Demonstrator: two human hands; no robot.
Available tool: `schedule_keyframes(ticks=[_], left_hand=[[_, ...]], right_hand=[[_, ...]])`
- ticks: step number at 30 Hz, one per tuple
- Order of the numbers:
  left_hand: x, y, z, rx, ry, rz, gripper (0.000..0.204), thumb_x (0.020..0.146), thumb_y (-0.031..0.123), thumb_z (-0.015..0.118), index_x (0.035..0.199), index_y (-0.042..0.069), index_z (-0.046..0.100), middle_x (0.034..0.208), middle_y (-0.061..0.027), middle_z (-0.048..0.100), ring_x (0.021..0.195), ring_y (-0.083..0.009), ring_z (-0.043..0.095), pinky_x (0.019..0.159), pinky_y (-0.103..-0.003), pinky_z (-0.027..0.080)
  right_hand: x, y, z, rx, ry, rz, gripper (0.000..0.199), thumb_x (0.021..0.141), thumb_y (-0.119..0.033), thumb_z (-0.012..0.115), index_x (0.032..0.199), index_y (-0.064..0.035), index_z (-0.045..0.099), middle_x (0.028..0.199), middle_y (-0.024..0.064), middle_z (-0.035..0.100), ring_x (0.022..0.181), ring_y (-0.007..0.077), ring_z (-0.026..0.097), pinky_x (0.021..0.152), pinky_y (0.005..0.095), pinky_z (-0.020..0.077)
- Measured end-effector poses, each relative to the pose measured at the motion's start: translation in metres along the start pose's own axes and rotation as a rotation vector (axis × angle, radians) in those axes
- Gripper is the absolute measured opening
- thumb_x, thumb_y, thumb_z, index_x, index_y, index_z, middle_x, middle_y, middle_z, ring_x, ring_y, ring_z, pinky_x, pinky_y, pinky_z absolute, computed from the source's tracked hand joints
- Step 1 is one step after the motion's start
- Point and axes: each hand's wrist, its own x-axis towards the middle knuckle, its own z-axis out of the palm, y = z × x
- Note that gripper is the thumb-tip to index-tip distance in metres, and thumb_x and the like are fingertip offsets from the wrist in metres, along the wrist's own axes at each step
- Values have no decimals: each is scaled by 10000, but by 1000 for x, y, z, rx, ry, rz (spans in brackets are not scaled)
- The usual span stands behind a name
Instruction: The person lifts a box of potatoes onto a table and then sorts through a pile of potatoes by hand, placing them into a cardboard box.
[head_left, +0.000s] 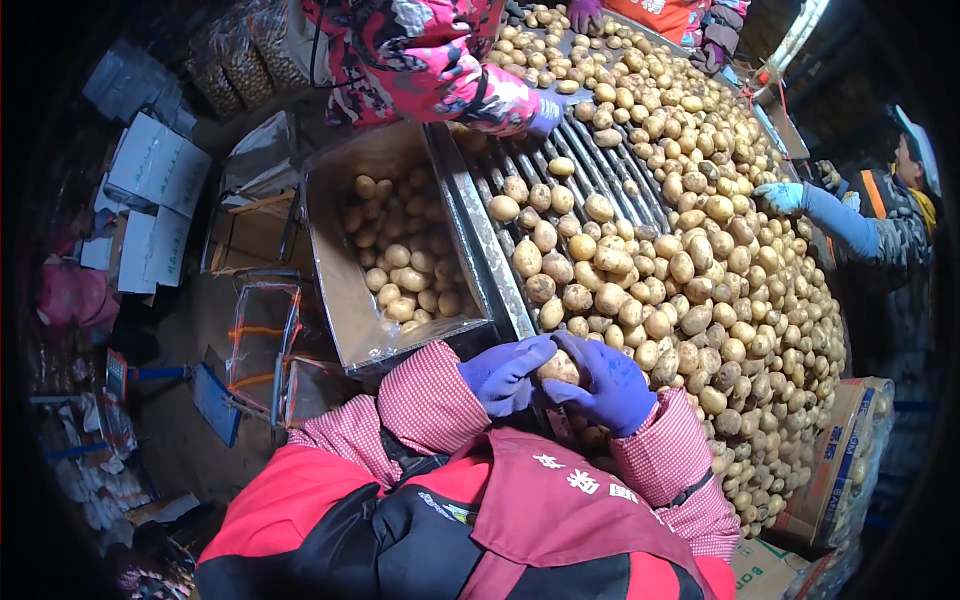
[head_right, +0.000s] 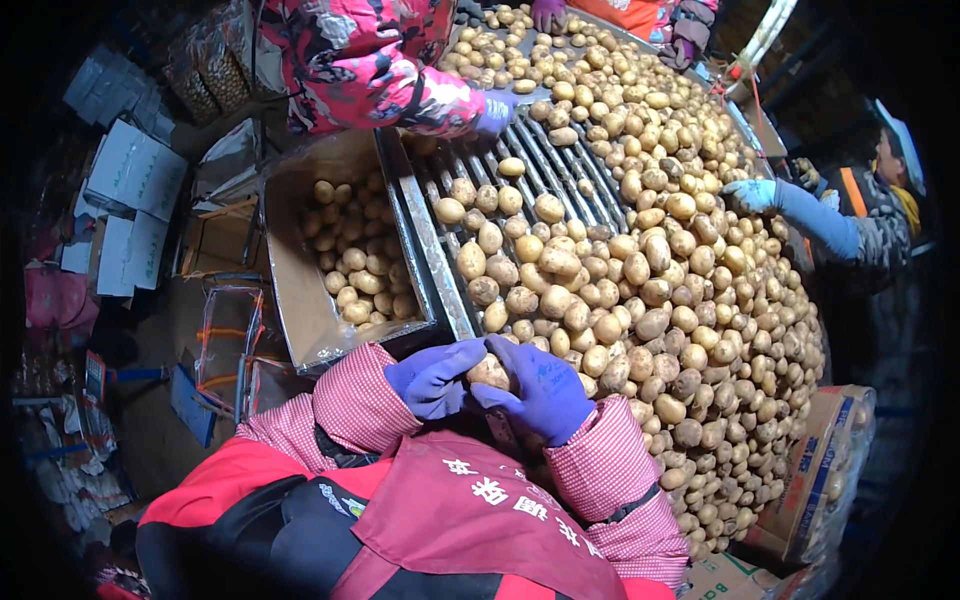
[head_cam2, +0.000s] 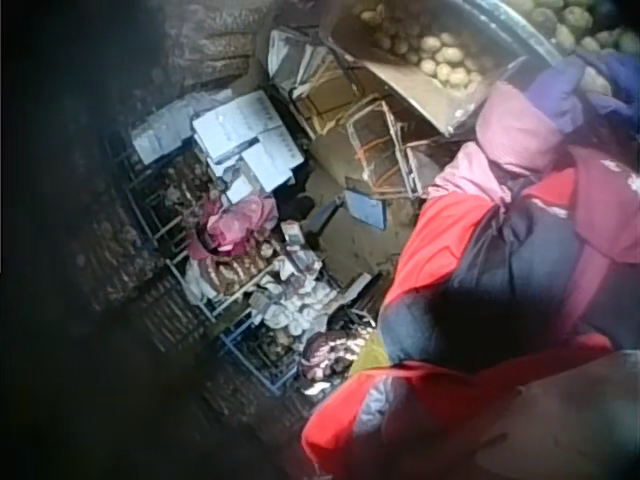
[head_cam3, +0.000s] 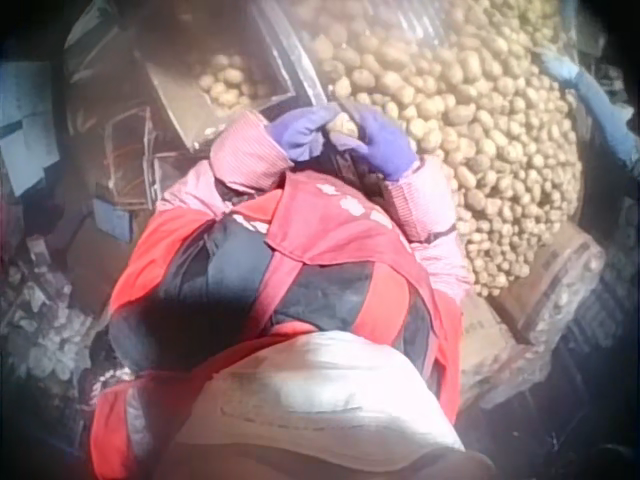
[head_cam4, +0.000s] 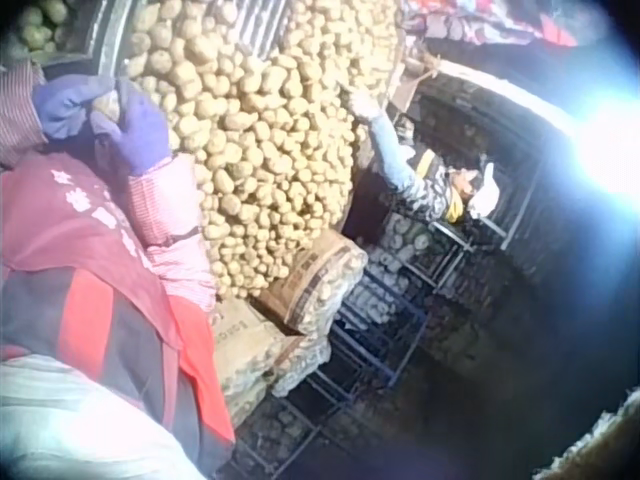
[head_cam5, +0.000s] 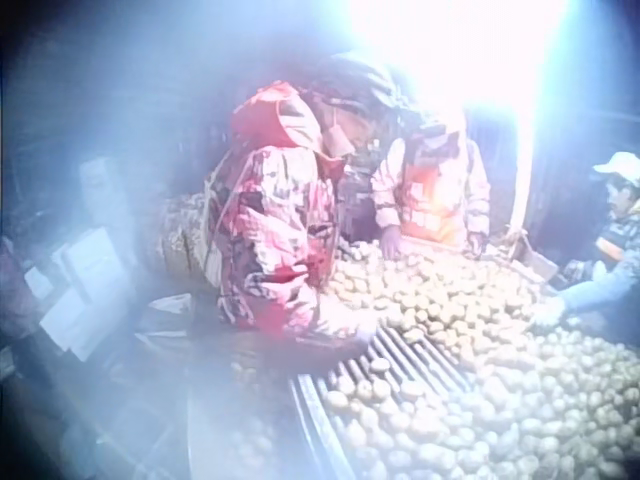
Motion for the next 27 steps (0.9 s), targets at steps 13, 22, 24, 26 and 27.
schedule_keyframes(ticks=[13, 22, 24, 26, 27], left_hand=[[-21, 17, -19, 449, 220, 588, 973, 750, 106, 728, 1514, 76, 127, 1376, -184, 402, 1278, -238, 416, 1073, -352, 336], [-61, 45, -51, 1714, 729, 754, 648, 758, 194, 660, 1363, 66, 464, 1302, -206, 503, 1189, -385, 491, 1023, -456, 384], [-35, 47, -27, 1501, 322, 876, 554, 852, 275, 655, 1329, 35, 509, 1300, -202, 531, 1231, -376, 485, 1050, -457, 366], [5, 26, 4, 1579, 92, 853, 599, 864, 362, 634, 1367, 78, 478, 1378, -205, 463, 1290, -382, 431, 1074, -487, 329], [20, 9, 18, 1772, 72, 795, 604, 877, 429, 579, 1391, 136, 458, 1434, -186, 408, 1324, -379, 393, 1089, -553, 271]], right_hand=[[-118, 78, -7, -63, 635, 394, 146, 877, -37, 593, 1000, -88, 652, 833, 123, 650, 712, 277, 619, 581, 388, 473], [-191, 100, -26, -409, 737, 411, 297, 889, -97, 588, 1165, 11, 604, 876, 160, 613, 770, 305, 584, 701, 388, 465], [-185, 95, -20, -604, 669, 409, 358, 864, -204, 628, 1166, -12, 619, 824, 144, 587, 744, 301, 566, 690, 409, 444], [-177, 91, -17, -614, 668, 440, 356, 865, -220, 624, 1162, -25, 624, 820, 137, 586, 742, 307, 563, 693, 418, 441], [-175, 91, -16, -620, 657, 471, 354, 865, -236, 620, 1157, -37, 630, 816, 131, 585, 741, 312, 560, 696, 427, 438]])
